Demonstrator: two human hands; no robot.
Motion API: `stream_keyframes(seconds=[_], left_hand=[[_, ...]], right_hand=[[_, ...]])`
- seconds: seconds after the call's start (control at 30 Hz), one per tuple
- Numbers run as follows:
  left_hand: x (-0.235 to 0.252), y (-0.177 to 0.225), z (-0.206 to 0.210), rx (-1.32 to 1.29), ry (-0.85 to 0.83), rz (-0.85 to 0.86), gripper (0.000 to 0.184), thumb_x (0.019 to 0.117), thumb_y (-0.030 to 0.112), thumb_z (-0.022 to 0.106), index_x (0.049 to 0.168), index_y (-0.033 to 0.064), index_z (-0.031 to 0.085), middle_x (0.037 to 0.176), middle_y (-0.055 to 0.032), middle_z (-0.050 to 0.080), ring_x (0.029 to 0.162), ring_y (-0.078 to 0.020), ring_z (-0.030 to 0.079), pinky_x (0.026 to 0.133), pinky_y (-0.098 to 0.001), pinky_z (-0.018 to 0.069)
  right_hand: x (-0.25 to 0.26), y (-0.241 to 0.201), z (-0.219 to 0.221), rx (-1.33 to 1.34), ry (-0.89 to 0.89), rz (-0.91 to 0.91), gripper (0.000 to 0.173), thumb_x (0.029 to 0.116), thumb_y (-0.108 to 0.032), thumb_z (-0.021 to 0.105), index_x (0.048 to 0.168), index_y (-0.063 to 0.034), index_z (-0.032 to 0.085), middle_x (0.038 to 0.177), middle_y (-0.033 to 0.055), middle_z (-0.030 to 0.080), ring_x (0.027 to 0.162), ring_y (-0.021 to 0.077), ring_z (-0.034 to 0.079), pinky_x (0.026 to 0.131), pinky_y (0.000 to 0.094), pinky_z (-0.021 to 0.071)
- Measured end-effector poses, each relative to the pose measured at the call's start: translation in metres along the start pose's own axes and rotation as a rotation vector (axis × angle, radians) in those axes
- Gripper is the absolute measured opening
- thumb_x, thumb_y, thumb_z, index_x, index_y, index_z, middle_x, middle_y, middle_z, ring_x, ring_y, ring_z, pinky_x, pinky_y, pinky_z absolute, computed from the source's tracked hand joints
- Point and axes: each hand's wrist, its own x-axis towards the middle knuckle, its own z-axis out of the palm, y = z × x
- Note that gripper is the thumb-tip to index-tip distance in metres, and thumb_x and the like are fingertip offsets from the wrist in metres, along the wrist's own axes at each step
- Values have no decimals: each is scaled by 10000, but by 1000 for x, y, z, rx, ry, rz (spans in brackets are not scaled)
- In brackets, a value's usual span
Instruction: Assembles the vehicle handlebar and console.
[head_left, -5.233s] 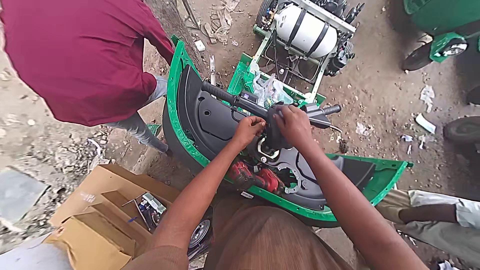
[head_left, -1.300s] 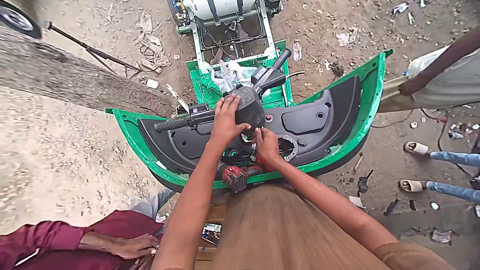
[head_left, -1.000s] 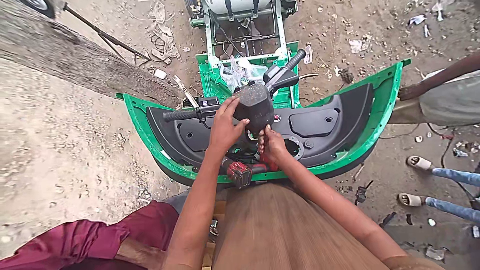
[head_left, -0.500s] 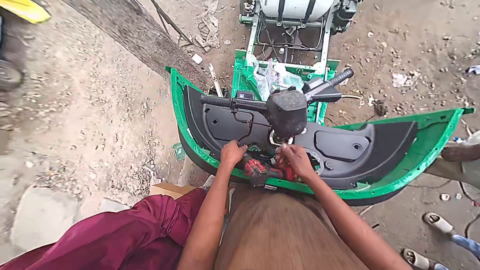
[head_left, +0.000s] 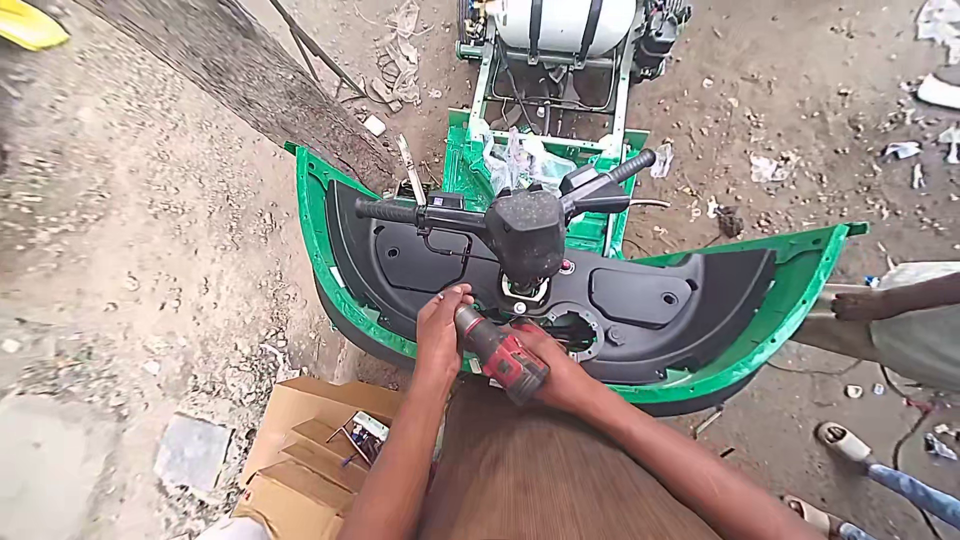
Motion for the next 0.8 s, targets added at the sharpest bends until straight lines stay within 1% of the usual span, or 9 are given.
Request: stream_keyframes(seconds=[0.1,0.27,0.37,0.47,0.57,0.63,0.67,0.73,0.8], left_hand=[[-27,3,17,-296,22,-110,378,1119,235,359,941,26,619,776,-75,645,674,-161,646,668,-300,577],[-12,0,11,-403,75,-49,385,1126,292,303,862,119,522,689,-19,560,608,-149,605,625,-301,563],[13,3,1,-559,81,-110,387,1109,318,241,849,147,472,687,-1,540,608,-132,600,609,-282,547],[-4,10,0,-496,82,-106,446,1114,323,202,892,125,534,743,-20,626,690,-132,663,647,-304,576],[-26,8,12,-487,-68,-222,499,1124,378,183,999,99,578,817,-32,661,738,-138,689,679,-310,602],[-30,-7,26,-427,-160,-337,472,1130,345,228,1060,57,595,829,-62,648,726,-176,675,692,-338,599],[-28,-16,37,-372,-174,-386,438,1133,329,271,1083,36,592,834,-81,647,726,-196,675,702,-361,601],[-24,-34,61,-316,-164,-453,365,1122,298,381,1065,1,587,844,-131,677,738,-240,704,719,-403,624],[-22,-53,78,-295,-197,-448,353,1122,274,391,1079,-26,572,874,-179,689,772,-282,719,741,-436,630]], right_hand=[[-8,11,5,58,76,-101,584,907,-322,746,1412,-65,606,1296,85,697,1224,151,642,1098,370,501],[26,10,-3,59,-24,-141,438,849,-342,766,1182,-66,695,1028,82,745,989,175,707,882,401,572],[62,-24,-30,-100,-206,71,594,739,-244,793,1308,-133,662,1078,94,729,1024,252,692,860,519,556],[79,-56,-62,-252,-328,69,479,758,-188,779,1226,-150,684,925,71,702,871,267,674,705,540,524],[49,-72,-82,-450,-360,112,569,729,-259,800,1273,-206,645,976,78,702,914,299,682,699,563,523],[4,-60,-78,-577,-263,128,531,733,-326,804,1207,-161,632,990,95,695,904,312,693,694,544,540],[-19,-46,-72,-663,-141,86,459,748,-299,779,1147,-117,644,923,102,687,836,312,700,660,512,555],[-55,-13,-54,-863,111,25,274,865,-165,669,1117,-59,652,830,118,667,755,311,702,654,456,590],[-75,8,-37,-1009,269,56,229,955,-68,567,1165,-38,652,823,136,667,758,322,703,676,443,596]])
